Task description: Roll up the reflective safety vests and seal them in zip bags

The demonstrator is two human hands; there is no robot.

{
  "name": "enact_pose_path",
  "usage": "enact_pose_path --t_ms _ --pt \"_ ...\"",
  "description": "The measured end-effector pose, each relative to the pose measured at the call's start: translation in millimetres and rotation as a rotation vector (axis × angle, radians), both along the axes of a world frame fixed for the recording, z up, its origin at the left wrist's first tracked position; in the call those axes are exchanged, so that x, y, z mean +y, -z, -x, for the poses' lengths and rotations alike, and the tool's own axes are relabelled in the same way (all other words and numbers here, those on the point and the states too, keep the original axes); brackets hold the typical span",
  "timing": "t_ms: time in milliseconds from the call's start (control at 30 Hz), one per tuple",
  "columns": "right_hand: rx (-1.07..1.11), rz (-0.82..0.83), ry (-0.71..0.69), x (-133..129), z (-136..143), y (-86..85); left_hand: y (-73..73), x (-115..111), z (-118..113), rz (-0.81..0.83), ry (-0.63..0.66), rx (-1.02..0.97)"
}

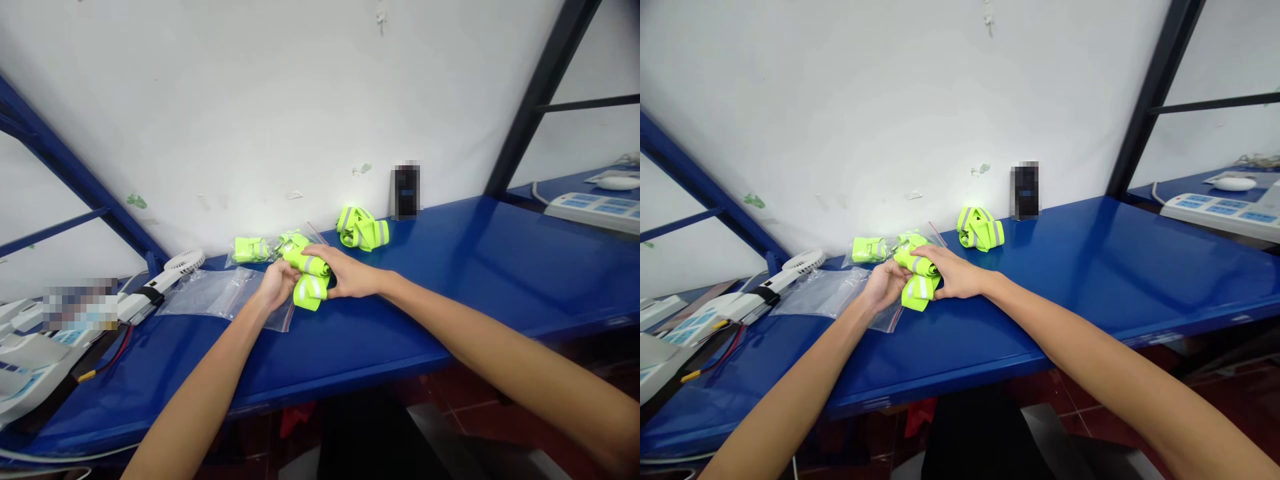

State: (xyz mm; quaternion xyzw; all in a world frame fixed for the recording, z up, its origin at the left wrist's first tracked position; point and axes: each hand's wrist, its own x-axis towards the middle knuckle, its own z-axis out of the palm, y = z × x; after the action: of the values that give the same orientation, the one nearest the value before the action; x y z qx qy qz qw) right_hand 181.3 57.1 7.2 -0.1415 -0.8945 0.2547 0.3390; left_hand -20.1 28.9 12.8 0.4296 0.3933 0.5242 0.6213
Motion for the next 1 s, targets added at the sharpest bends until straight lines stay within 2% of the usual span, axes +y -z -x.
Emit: enact_pose_path --t_ms 267,433,633,800,900,1000 --pt "0.124 0.027 -0.048 -1.1 -4.6 -9.0 -2.6 -1.6 3.0 -0.075 0.013 -0.004" --pt "0.223 0.067 -0.005 -0.5 -2.3 -8.4 -1.1 -5.8 -3.4 -0.096 0.009 0.044" --pt "0.384 0.309 0.112 2.7 2.4 -4.9 0.9 -7.6 -8.5 -0.139 0.118 0.155" --pt "0.563 0.488 0.171 -0.8 10.2 -7.4 1.5 -6.9 -7.1 -0.168 0.117 0.203" --pt "0.633 0.511 0.305 -3.3 14.2 -7.6 3.1 -5.2 -4.7 -0.217 0.127 0.298" --pt "0.694 0.604 0.403 -3.8 16.0 -5.0 5.7 -2.1 -1.8 -0.304 0.078 0.438"
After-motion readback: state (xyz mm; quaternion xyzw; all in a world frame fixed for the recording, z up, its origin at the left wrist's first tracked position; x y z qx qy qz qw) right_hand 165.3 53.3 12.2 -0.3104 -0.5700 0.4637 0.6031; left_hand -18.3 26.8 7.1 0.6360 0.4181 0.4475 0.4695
